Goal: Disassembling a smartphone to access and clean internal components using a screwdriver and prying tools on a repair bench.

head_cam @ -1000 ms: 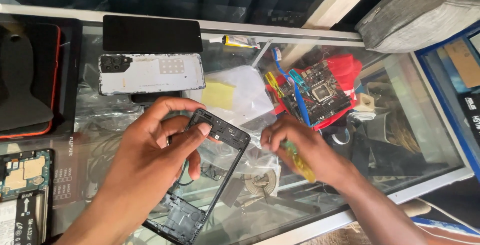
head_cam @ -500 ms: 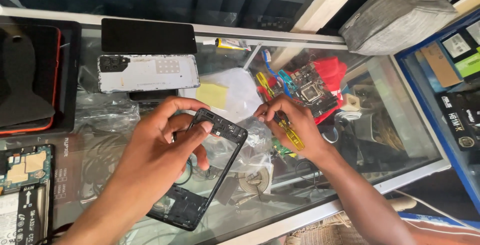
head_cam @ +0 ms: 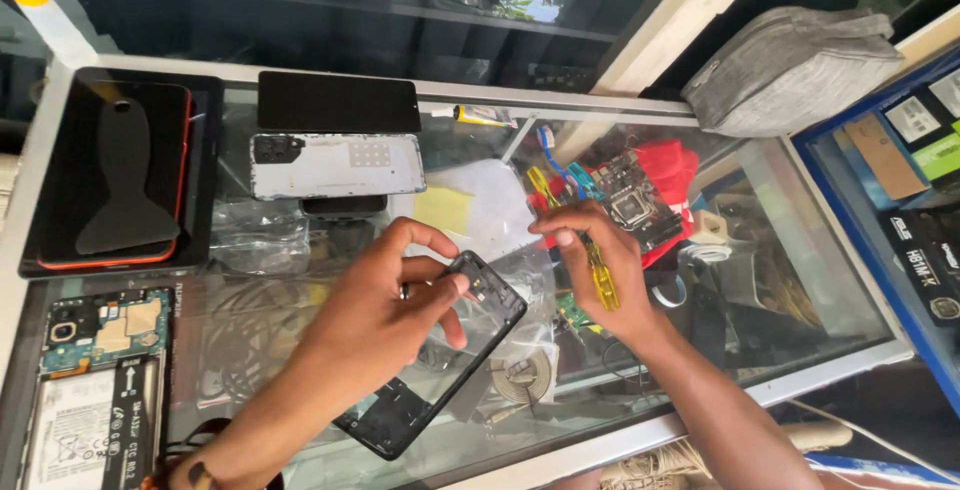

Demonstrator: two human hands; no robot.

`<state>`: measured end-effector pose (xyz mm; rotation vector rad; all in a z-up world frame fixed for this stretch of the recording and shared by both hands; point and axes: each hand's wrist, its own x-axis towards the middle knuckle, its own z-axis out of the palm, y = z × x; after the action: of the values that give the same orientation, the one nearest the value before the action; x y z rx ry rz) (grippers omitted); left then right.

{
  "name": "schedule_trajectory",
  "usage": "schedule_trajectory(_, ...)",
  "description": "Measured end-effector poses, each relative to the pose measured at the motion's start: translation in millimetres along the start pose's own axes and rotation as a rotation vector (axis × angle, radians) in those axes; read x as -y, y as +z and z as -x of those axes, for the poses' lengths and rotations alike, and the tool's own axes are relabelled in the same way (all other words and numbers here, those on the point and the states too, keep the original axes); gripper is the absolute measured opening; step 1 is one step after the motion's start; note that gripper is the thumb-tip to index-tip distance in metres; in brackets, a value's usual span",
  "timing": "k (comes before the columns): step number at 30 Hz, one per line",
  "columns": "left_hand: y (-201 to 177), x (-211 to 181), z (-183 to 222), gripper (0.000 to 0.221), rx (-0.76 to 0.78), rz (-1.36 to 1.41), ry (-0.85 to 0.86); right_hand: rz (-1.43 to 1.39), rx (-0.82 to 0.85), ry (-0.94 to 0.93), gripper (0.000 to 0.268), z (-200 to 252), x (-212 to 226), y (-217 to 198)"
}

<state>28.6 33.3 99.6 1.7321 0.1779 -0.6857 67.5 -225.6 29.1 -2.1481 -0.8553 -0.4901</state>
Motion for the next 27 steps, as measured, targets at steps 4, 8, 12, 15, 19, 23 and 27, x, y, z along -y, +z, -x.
schedule_trajectory(4,3.9,16.0,-9.5,0.014,0.006,-0.055,0.126,-0.005,0.049,-0.057,0.020,2.1,7.9,0.2)
schedule_trajectory(8,12.5,29.7,-19.6,0.015,0.038,-0.115,0.358,-0.070,0.128,0.085,0.023,11.3,5.6,3.7)
schedule_trajectory(12,20.5,38.9,-34.6,0.016,-0.048,-0.494,0.553,-0.234,0.261,0.083,0.015,21.8,3.7,10.2)
schedule_trajectory(15,21.5,49.1,-43.9,0.021,-0.079,-0.620,0.659,-0.285,0.266,0.243,0.015,19.1,20.0,9.2)
schedule_trajectory(19,19.4,42.8,-34.8,0.018,-0.134,-0.785,0.713,-0.345,0.240,0.398,0.013,23.4,16.9,9.0)
schedule_trajectory(23,14.5,40.0,-25.7,0.049,-0.251,-0.960,0.903,-0.557,0.169,0.528,0.012,20.7,23.1,8.4)
schedule_trajectory(27,13.8,51.2,-31.9,0.090,-0.332,-1.223,1.049,-0.609,0.147,0.573,0.013,20.3,26.2,9.3)
